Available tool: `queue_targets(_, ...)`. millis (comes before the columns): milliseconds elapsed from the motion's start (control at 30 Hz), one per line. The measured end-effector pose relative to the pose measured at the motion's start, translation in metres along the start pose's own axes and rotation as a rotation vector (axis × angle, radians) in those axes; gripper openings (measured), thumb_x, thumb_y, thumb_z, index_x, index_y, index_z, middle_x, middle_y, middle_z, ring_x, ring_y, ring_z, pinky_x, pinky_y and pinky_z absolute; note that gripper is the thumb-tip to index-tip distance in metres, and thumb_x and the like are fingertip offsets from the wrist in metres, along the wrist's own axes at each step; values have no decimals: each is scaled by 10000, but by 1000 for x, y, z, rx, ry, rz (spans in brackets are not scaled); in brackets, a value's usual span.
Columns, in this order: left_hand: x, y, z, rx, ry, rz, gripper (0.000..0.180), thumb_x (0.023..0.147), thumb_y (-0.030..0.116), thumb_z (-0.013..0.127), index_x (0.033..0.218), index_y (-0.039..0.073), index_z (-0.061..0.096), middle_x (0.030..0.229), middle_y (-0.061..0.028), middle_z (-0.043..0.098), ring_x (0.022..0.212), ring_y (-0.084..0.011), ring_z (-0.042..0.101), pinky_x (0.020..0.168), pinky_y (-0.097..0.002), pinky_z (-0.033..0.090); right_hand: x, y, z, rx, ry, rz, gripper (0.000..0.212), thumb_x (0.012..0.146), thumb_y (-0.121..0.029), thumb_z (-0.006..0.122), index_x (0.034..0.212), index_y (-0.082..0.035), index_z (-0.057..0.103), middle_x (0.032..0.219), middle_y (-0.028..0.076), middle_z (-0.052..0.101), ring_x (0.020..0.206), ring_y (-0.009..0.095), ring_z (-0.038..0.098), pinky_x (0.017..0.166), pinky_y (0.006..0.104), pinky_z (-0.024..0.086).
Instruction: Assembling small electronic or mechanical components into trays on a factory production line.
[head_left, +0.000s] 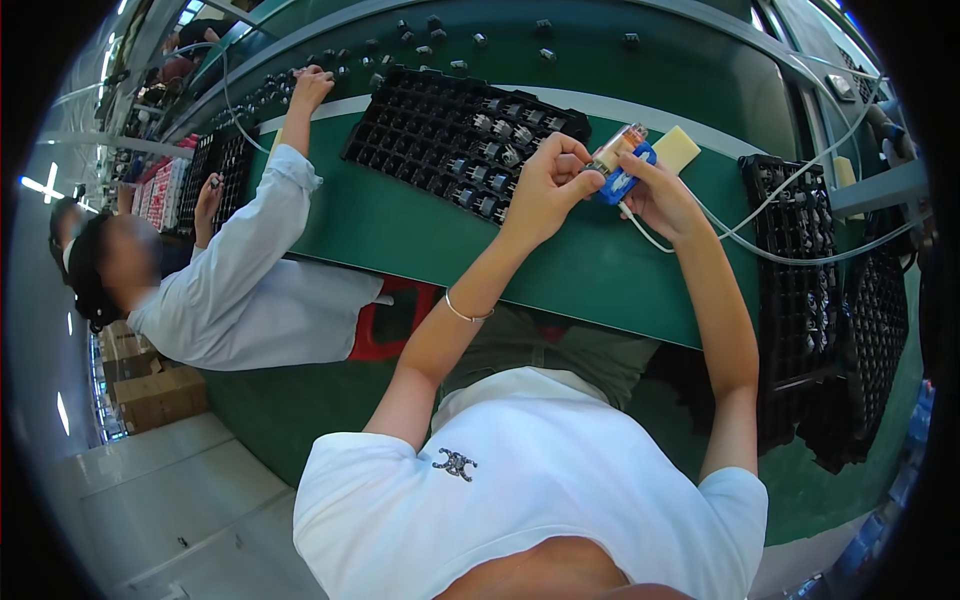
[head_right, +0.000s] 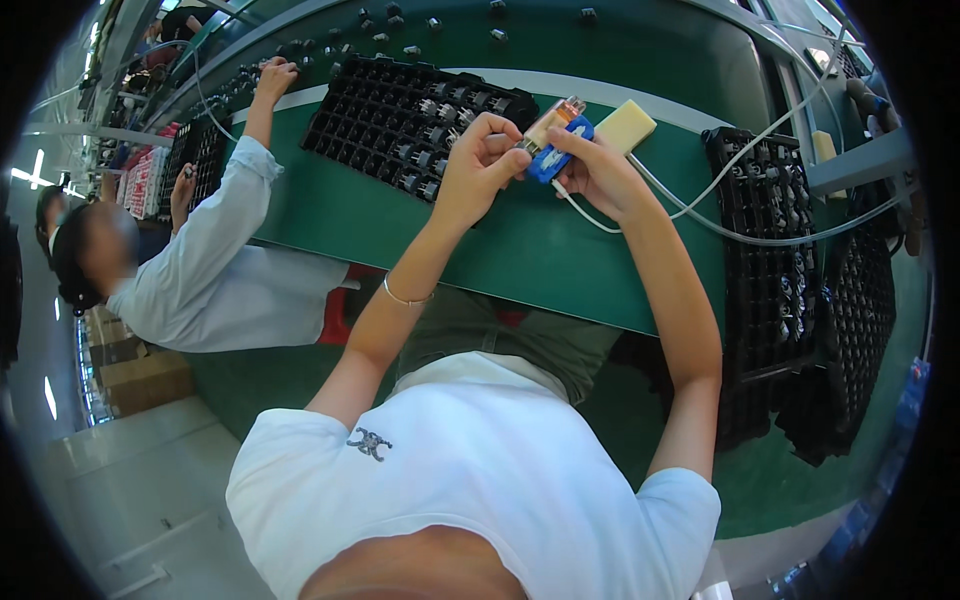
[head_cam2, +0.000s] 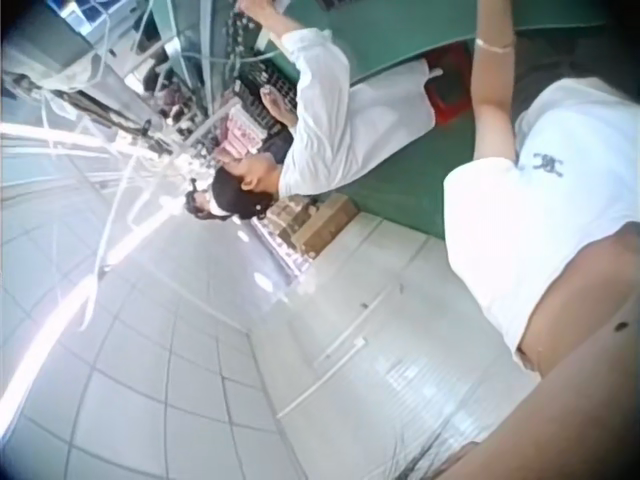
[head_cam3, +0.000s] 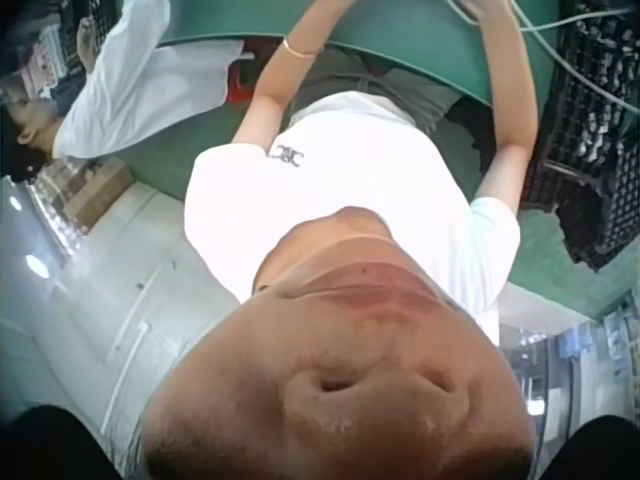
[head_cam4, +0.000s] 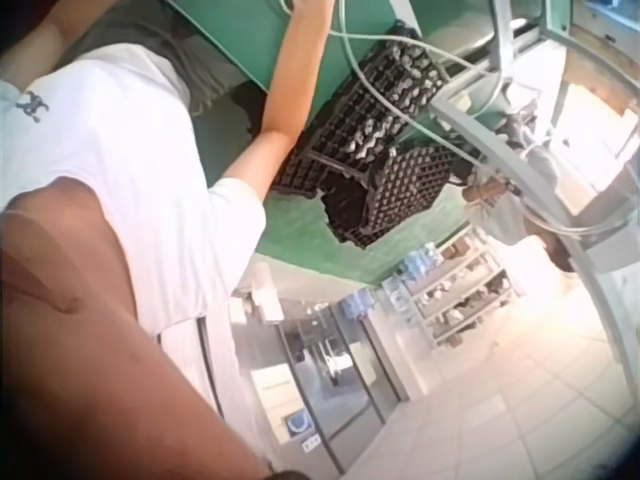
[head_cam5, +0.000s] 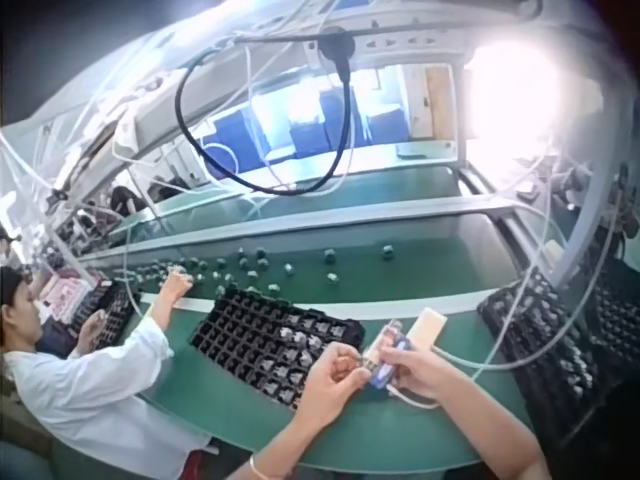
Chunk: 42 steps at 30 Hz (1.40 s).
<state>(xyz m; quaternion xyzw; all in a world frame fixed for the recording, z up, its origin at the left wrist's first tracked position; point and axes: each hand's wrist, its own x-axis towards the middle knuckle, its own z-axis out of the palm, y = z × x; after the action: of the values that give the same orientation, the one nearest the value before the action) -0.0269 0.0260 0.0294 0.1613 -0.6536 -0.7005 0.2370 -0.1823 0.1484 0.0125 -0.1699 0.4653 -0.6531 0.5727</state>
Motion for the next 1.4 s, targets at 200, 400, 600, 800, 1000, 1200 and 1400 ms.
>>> queue_targets(200, -7, 10, -50, 492, 241, 154, 310, 748, 156, 820, 985, 56, 647, 760, 12, 591, 630, -62, 542, 572, -229, 446, -10, -31, -38, -281, 155, -298, 348, 924, -319, 660, 1147, -56, 609, 939, 14, 655, 758, 51, 606, 623, 189, 471)
queue_targets(400, -15, -3, -132, 1593, 460, 95, 434, 777, 453, 752, 920, 52, 668, 900, -80, 629, 900, -281, 586, 743, -406, 487, -20, -46, -51, -1175, 567, -597, 423, 824, -318, 721, 1043, 36, 645, 870, 104, 674, 794, 184, 662, 700, 307, 515)
queue_targets(600, -7, -10, -134, 1447, 397, 68, 364, 796, 390, 741, 816, 33, 679, 818, -92, 624, 821, -277, 596, 716, -395, 482, -24, -34, -35, -1360, 676, -606, 466, 756, -340, 760, 1074, -14, 661, 949, 166, 681, 839, 319, 667, 772, 380, 523)
queue_targets(800, -8, -5, -128, 1195, 467, 68, 261, 789, 252, 757, 818, 21, 638, 759, -54, 588, 674, -201, 558, 631, -338, 454, -22, -21, -42, -1307, 730, -716, 466, 759, -337, 775, 1088, -27, 662, 996, 152, 686, 872, 313, 669, 786, 379, 526)
queue_targets(1000, -10, -3, -94, 616, 438, 86, 215, 805, 83, 754, 900, 37, 567, 775, 19, 549, 641, -49, 498, 575, -217, 399, -20, -18, -46, -1288, 730, -704, 467, 762, -320, 779, 1106, -32, 652, 1011, 150, 684, 883, 315, 668, 791, 368, 527)
queue_targets(1200, -13, -13, -45, 296, 220, 131, 227, 855, -35, 674, 1009, 59, 536, 908, 16, 573, 787, -33, 540, 695, -168, 439, -20, -18, -47, -1262, 688, -701, 443, 767, -295, 779, 1090, -23, 644, 970, 150, 682, 857, 314, 666, 781, 356, 525)
queue_targets(1400, -13, -30, -23, 406, 203, 154, 209, 805, 56, 731, 952, 47, 582, 682, 45, 506, 569, -12, 403, 509, -175, 303, -18, -18, -45, -1236, 691, -726, 417, 752, -317, 753, 1038, -27, 660, 960, 138, 679, 860, 328, 659, 762, 380, 530)
